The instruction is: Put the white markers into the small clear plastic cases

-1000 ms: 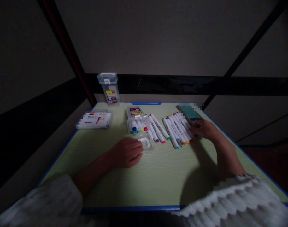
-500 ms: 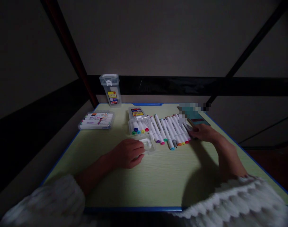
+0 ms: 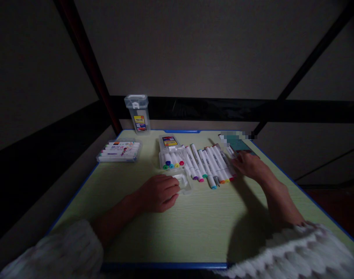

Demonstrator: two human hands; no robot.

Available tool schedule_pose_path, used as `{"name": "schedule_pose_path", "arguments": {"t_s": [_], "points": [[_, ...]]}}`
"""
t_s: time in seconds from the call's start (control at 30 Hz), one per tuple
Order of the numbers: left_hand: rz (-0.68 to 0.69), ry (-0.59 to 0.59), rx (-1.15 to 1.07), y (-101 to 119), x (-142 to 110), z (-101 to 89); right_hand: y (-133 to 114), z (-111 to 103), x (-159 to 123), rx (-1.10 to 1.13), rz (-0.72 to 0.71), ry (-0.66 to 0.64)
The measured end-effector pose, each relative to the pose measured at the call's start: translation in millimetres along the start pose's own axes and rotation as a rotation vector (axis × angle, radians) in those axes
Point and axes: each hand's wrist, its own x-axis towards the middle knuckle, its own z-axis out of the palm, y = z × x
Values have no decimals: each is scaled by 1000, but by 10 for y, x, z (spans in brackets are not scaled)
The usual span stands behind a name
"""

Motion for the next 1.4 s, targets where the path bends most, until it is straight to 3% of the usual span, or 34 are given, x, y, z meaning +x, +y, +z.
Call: {"name": "schedule_pose_path", "arguments": {"t_s": [0.23,0.57,1.03,1.4], "points": [[-6,119,4,20,29,-43,-158,-83,-103,-28,11,70],[-126,336,114,-26,-2,0,-397,-195,-216,260,-145,391],[-323,379,63,-19,-8,3,-500,-162,-262,467,-548,535],[-345,400,13,-14,11,-6,-516,-170,-291,466,-702,584]]}}
